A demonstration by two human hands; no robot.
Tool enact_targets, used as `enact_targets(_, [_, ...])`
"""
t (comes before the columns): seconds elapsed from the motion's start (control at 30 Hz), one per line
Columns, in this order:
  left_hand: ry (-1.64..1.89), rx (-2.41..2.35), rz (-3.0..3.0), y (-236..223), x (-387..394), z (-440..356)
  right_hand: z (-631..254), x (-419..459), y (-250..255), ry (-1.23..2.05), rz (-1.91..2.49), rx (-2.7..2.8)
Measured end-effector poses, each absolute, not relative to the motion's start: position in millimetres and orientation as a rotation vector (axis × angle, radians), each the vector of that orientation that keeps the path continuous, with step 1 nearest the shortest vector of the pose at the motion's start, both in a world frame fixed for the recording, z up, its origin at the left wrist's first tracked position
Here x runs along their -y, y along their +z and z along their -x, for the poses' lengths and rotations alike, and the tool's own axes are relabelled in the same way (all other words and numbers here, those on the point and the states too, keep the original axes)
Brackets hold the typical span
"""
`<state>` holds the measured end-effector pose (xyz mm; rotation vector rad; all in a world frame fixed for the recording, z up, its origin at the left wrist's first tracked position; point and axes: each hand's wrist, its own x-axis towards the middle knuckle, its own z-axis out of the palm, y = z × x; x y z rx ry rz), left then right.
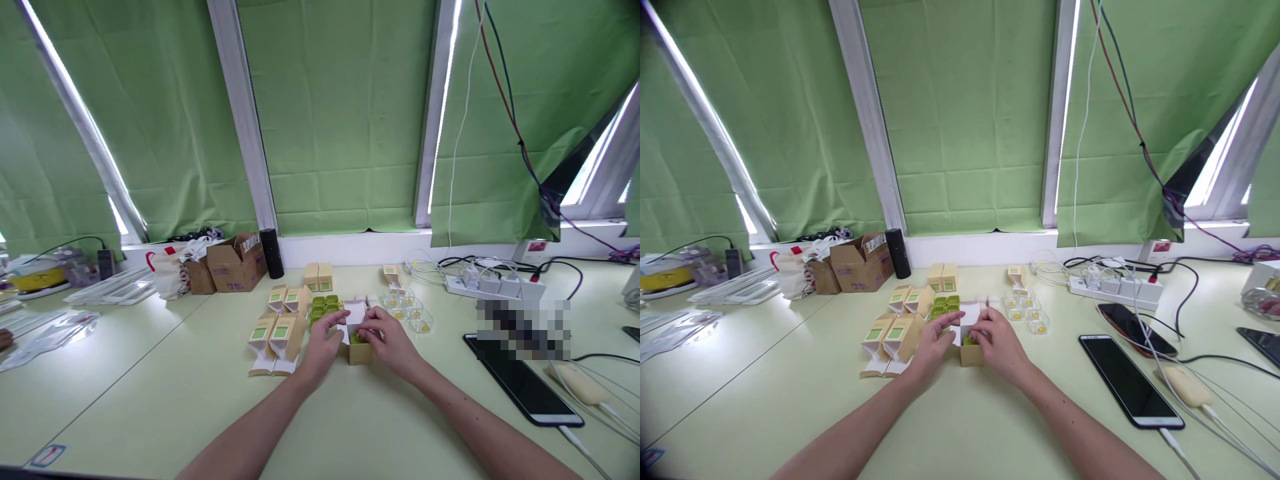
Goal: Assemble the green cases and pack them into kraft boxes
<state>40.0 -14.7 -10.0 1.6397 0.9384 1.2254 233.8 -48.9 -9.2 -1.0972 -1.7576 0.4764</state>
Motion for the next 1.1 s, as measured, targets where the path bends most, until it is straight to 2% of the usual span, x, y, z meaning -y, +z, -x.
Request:
enact_targets(0.4, [1.223, -0.881, -1.49, -1.2, 17.7, -40.9, -248.4, 37.2, -17.1, 0.407, 1.153, 1.442])
enact_targets(1.1, [1.153, -0.821, -1.559, -7.0, 18.6, -47.8, -244.0, 30.8, -31.5, 0.653, 1.13, 1.344])
